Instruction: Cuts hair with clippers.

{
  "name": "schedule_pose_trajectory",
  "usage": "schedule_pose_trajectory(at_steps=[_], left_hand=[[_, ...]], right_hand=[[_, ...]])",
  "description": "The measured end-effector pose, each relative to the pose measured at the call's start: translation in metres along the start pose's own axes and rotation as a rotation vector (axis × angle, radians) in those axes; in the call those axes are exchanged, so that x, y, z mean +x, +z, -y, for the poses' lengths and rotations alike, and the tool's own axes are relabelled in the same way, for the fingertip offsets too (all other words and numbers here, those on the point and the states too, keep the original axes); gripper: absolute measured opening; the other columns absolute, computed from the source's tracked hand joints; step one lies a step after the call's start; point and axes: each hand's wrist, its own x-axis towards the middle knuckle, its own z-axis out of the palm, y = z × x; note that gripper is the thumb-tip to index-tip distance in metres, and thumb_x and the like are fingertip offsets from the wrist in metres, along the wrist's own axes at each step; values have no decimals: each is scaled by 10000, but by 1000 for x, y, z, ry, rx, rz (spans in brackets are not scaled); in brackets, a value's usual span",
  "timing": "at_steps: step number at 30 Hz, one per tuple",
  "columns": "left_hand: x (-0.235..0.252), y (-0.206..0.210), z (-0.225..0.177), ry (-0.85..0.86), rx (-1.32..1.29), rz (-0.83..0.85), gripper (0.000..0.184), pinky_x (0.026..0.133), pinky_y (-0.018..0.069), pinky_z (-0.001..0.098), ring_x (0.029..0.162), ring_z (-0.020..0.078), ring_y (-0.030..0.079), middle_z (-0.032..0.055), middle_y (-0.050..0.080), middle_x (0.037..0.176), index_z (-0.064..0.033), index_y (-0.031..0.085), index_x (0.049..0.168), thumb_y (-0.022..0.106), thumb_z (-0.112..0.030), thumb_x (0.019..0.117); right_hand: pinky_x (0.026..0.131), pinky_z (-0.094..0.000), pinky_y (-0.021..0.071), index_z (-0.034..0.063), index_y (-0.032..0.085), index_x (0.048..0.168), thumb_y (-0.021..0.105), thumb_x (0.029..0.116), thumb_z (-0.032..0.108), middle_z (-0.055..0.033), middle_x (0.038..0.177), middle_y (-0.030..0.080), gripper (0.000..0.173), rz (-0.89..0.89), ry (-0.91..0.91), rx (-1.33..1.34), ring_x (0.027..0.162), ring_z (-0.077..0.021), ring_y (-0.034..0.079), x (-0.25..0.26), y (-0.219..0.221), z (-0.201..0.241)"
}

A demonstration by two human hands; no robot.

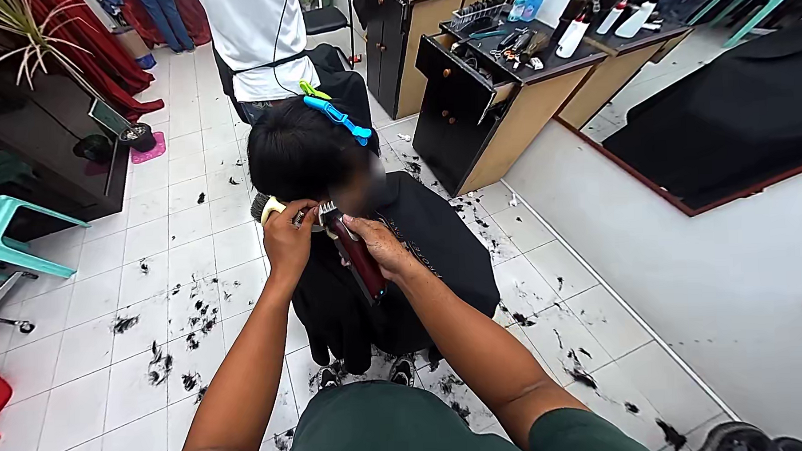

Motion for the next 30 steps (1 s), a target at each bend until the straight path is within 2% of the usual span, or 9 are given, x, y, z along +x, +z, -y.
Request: schedule_pose_trajectory(at_steps=[3,7,11,16,20,24,28,30], left_hand=[[-2,-3,-2,34,-9,13,143,882,503,526,954,275,679,118,740,1004,-77,771,1075,693,-154,984],[-2,-3,0,34,-21,15,150,921,514,518,996,282,688,142,739,1028,-50,766,1090,669,-97,984],[1,-2,3,15,-37,19,137,912,506,483,964,221,687,97,745,985,-78,775,1063,713,-148,964],[2,-3,4,-19,-54,29,139,932,504,465,981,210,681,94,744,998,-73,774,1068,711,-138,962],[3,-2,4,-16,-69,32,131,904,515,433,941,163,683,59,748,973,-99,779,1043,737,-187,955],[3,-3,4,-40,-64,48,131,901,507,450,938,182,680,73,745,979,-87,774,1062,720,-147,959],[4,-1,5,-31,-88,40,125,899,517,424,925,152,684,50,748,963,-99,776,1046,737,-174,954],[4,-2,4,-45,-90,43,128,895,507,433,922,167,679,64,748,963,-89,775,1052,737,-157,951]], right_hand=[[590,-286,580,39,591,1148,314,1121,441,-100,773,641,489,36,118,200,638,-175,655,-2,11,1],[585,-289,582,44,586,1146,318,1113,472,-106,788,646,507,30,100,289,644,-183,660,2,21,1],[603,-305,585,62,598,1139,321,1110,480,-101,797,652,503,-49,5,286,653,-184,659,4,26,-1],[617,-299,585,48,595,1167,323,1113,468,-100,809,651,504,0,57,215,660,-179,659,5,21,3],[605,-309,585,83,599,1173,323,1100,513,-94,817,656,516,-31,-51,208,654,-178,657,6,17,0],[611,-316,590,63,610,1186,372,1097,496,-102,844,662,502,-19,78,105,673,-188,667,5,14,5],[610,-318,592,79,609,1167,357,1088,535,-94,833,663,526,-52,-14,147,659,-182,663,6,16,5],[612,-327,593,71,600,1188,369,1090,524,-104,844,659,518,-38,37,119,669,-192,665,6,15,6]])
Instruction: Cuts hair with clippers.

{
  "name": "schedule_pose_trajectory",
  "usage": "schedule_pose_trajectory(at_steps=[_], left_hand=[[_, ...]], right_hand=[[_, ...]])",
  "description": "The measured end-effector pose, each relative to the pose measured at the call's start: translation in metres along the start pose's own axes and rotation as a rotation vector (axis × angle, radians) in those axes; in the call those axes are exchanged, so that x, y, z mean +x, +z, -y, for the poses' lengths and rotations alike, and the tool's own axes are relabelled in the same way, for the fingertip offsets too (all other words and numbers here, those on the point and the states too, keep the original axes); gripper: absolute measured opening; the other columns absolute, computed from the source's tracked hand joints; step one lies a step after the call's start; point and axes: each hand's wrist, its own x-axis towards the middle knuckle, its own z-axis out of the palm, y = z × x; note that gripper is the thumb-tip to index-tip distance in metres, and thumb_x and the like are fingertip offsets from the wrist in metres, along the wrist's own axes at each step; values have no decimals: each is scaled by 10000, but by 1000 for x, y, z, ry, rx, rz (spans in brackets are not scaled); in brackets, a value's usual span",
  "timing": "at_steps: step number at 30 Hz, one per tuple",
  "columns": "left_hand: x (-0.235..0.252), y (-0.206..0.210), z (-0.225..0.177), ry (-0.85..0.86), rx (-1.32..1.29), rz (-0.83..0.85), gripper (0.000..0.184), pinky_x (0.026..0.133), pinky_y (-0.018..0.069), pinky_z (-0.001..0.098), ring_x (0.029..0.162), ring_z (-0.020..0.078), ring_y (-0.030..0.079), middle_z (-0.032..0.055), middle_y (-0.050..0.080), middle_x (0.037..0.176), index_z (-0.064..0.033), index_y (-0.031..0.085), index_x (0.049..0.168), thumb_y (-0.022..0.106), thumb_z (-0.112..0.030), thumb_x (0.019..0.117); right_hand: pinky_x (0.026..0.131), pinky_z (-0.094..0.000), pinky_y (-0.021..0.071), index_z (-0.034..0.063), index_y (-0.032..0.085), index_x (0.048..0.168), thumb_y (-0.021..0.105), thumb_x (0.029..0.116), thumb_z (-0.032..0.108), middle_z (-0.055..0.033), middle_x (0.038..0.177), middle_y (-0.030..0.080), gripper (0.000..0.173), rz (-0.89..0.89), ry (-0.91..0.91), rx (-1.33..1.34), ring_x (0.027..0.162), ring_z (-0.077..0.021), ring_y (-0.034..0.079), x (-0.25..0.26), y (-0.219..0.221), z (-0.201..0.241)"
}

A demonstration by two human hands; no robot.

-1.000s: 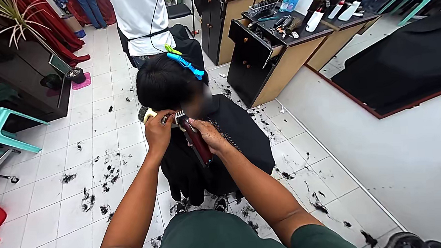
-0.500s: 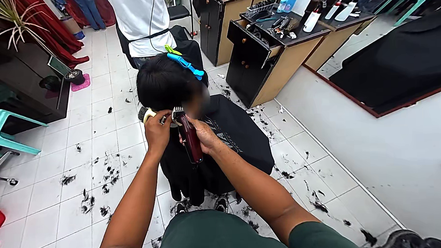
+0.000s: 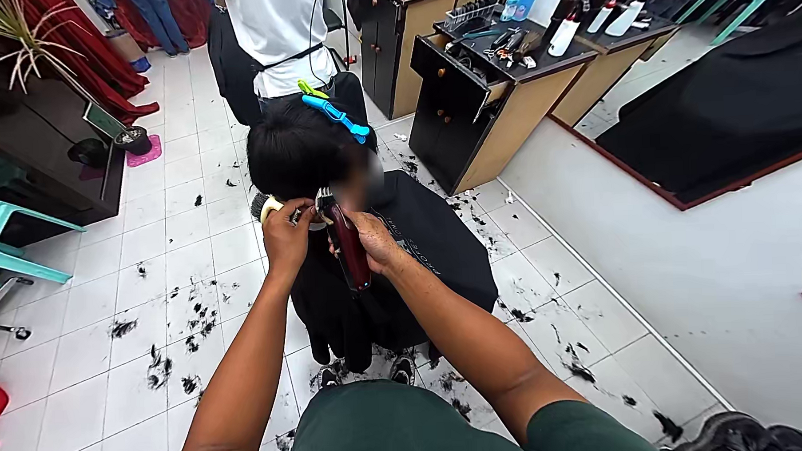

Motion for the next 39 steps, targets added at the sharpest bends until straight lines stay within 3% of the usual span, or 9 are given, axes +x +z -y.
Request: schedule_pose_trajectory(at_steps=[3,6,11,16,24,27,32,36,39], left_hand=[[1,-1,0,-2,-1,16,133,897,524,451,930,178,689,71,749,973,-84,773,1062,719,-148,958],[1,-1,2,10,-24,13,124,892,535,419,917,136,694,38,753,955,-102,774,1040,734,-184,956],[2,-3,2,16,3,14,123,888,511,430,921,162,679,51,749,953,-96,776,1041,746,-163,942],[2,0,5,19,-22,16,129,912,518,420,940,152,681,51,746,972,-92,772,1046,748,-168,945],[1,2,4,23,-24,2,131,897,493,411,923,150,664,46,745,957,-91,773,1049,751,-161,940],[1,1,3,22,-27,8,126,891,514,396,921,131,673,40,745,962,-92,772,1044,748,-165,943],[1,1,2,-4,-13,15,140,907,495,433,937,172,669,53,744,959,-93,770,1053,746,-180,947],[1,-2,0,-5,-17,30,141,920,499,462,971,193,675,67,747,985,-92,771,1052,740,-187,952],[1,-2,1,-5,-24,27,139,927,494,439,963,166,674,48,748,977,-99,771,1052,741,-189,951]], right_hand=[[592,-320,593,73,600,1197,383,1091,509,-103,833,661,498,7,47,9,654,-191,667,-1,-1,2],[608,-322,594,89,582,1233,360,1093,519,-95,853,662,504,8,-79,9,662,-182,663,-1,0,1],[603,-317,587,11,621,1150,519,1074,413,-104,825,656,422,-21,-16,-420,623,-171,646,-8,-19,7],[714,-440,592,12,664,1140,633,1002,478,-131,887,691,486,-215,-105,-716,736,-229,684,6,-43,21],[789,-444,552,13,657,1164,644,1003,440,-128,941,686,456,-225,-219,-705,828,-219,666,10,-33,17],[755,-448,563,19,667,1108,650,991,477,-125,893,685,474,-236,-170,-719,786,-222,675,10,-31,17],[772,-421,580,27,636,1211,667,990,430,-111,947,697,461,-224,-297,-707,813,-201,686,5,-19,16],[757,-466,572,10,654,1131,644,988,501,-137,909,686,511,-245,-182,-756,792,-242,684,5,-21,18],[754,-434,593,24,640,1209,646,1005,427,-123,937,700,452,-223,-282,-676,797,-218,696,4,-13,14]])
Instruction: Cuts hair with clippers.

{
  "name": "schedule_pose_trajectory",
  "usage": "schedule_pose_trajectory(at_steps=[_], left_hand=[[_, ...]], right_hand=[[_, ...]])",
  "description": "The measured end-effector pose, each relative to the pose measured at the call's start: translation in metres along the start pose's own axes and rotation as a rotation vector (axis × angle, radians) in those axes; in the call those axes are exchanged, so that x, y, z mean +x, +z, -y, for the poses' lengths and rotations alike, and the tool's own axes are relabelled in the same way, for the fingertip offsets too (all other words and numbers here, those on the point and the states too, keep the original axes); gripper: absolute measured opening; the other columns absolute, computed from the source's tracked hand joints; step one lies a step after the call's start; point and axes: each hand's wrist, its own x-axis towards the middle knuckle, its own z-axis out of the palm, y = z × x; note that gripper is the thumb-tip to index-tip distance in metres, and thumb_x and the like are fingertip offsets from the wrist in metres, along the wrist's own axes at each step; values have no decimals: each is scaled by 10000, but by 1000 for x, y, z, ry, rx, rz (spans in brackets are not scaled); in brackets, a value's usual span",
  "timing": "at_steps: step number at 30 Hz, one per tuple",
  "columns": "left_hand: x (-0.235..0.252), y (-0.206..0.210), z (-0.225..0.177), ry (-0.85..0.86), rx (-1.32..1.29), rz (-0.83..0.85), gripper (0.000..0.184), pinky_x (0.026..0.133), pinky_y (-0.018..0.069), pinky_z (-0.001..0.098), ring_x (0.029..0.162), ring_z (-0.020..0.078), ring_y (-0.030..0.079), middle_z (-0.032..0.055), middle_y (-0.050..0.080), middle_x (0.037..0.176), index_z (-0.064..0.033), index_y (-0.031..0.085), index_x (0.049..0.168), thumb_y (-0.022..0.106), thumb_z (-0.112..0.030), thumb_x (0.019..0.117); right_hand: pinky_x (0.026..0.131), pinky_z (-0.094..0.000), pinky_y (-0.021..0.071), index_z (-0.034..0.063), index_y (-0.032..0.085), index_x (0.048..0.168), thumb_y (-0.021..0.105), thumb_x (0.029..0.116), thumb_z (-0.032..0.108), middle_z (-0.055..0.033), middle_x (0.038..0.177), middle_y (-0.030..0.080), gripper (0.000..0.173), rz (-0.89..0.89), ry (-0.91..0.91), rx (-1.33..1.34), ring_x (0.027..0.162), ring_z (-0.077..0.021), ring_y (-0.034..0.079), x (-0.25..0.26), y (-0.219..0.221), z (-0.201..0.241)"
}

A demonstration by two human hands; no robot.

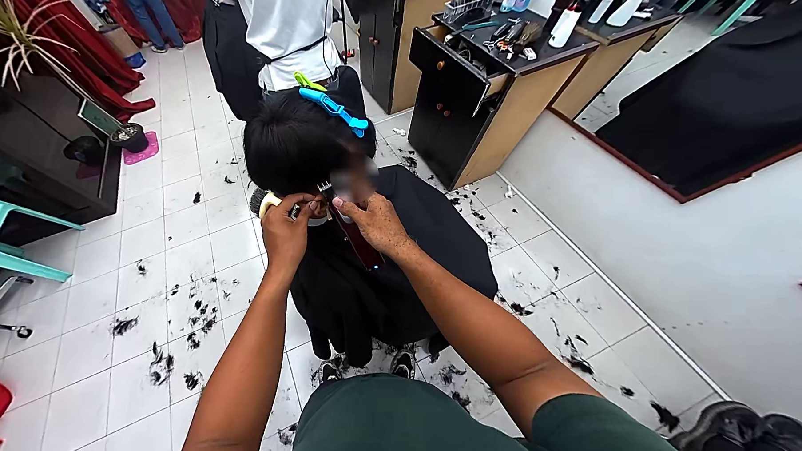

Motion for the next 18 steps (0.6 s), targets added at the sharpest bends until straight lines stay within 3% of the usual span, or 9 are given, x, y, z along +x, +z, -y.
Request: schedule_pose_trajectory(at_steps=[2,7,11,13,16,18], left_hand=[[0,0,2,5,0,-4,126,926,505,420,955,144,680,31,752,972,-108,772,1046,742,-181,948],[1,0,2,15,-1,-4,135,918,495,435,949,166,673,44,750,973,-98,772,1052,745,-180,948],[0,1,1,8,-7,-8,123,913,503,398,933,130,674,30,746,956,-95,769,1048,743,-153,944],[1,1,1,13,-12,-7,115,903,509,385,923,121,674,37,742,949,-82,765,1047,725,-114,944],[1,2,1,27,-7,-16,119,925,499,387,959,128,674,55,748,986,-74,768,1052,694,-93,960],[1,3,1,30,3,-29,133,923,513,384,959,131,686,77,752,995,-56,767,1061,682,-82,962]], right_hand=[[739,-432,592,34,614,1252,629,1017,424,-135,957,694,456,8,-26,10,789,-224,691,-6,4,1],[734,-439,602,9,643,1144,629,1011,453,-137,909,689,464,-5,88,46,762,-228,697,2,2,-8],[712,-425,597,43,564,1338,588,1046,377,-154,1016,686,445,45,-54,110,787,-238,688,-15,6,-3],[646,-369,610,40,575,1268,518,1082,357,-129,939,673,372,174,74,340,699,-209,678,-18,9,-5],[595,-319,603,22,598,1158,395,1106,444,-108,801,664,471,294,320,661,636,-189,677,-19,13,-2],[573,-301,592,46,594,1148,359,1101,496,-102,772,661,510,316,361,768,624,-181,674,-17,17,0]])
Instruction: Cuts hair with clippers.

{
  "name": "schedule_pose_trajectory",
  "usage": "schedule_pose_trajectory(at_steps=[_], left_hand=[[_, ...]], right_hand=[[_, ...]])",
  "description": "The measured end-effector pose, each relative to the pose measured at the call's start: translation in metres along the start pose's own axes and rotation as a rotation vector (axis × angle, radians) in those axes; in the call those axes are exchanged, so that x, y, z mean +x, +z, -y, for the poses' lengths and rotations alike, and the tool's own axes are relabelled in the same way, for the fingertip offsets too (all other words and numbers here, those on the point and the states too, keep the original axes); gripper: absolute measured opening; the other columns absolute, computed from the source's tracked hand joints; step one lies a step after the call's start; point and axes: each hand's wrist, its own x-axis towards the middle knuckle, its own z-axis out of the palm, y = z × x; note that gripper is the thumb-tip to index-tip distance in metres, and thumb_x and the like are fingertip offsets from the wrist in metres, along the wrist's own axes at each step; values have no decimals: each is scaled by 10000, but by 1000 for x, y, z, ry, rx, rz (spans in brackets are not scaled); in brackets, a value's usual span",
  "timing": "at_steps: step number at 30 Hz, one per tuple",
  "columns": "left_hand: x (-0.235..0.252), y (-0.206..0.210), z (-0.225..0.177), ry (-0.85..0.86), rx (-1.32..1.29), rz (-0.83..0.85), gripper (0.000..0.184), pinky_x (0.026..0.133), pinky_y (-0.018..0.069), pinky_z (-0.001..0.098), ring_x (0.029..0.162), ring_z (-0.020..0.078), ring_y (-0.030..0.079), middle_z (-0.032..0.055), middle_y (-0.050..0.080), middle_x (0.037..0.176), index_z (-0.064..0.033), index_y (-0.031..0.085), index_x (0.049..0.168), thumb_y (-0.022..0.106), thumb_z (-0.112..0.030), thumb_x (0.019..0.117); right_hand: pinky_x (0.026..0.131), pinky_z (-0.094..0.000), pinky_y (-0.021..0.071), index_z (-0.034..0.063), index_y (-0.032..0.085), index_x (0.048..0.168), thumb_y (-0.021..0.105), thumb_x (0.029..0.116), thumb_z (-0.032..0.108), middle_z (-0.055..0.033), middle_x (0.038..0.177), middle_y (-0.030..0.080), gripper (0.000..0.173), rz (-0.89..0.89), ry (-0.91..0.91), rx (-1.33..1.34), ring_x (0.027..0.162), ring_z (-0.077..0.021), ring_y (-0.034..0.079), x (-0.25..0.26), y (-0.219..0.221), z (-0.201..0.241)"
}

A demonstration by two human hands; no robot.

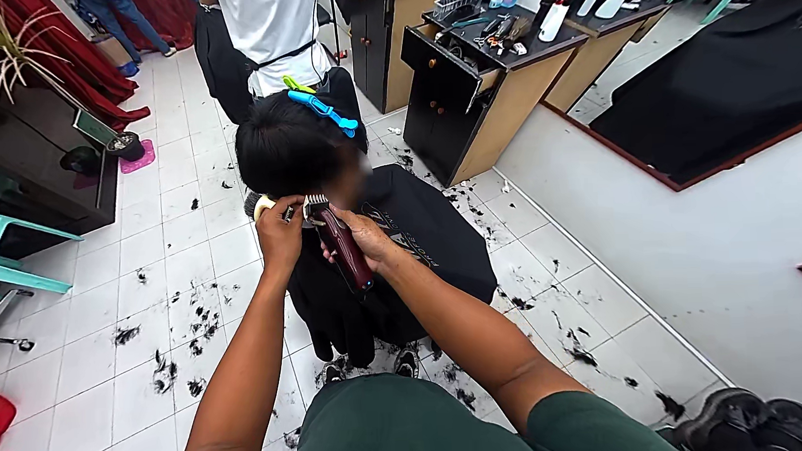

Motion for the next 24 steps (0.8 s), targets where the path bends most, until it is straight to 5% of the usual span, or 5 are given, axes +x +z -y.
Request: schedule_pose_trajectory(at_steps=[15,20,24], left_hand=[[4,-2,1,-41,-39,30,115,907,535,374,943,120,689,54,748,985,-77,766,1047,730,-132,953],[4,-3,1,-44,-36,37,125,911,535,370,947,113,688,54,748,994,-73,764,1062,723,-118,952],[2,-1,-1,-37,-48,29,119,907,522,358,940,110,678,48,747,985,-80,769,1047,741,-137,946]], right_hand=[[594,-331,600,85,616,1190,360,1078,564,-108,843,675,554,-63,-188,-58,646,-188,672,9,1,2],[581,-343,605,59,620,1163,409,1071,553,-107,823,673,545,-67,-83,-130,632,-198,676,7,-3,5],[601,-337,604,83,594,1208,381,1077,556,-98,856,662,535,-87,-216,-122,657,-183,669,7,0,4]])
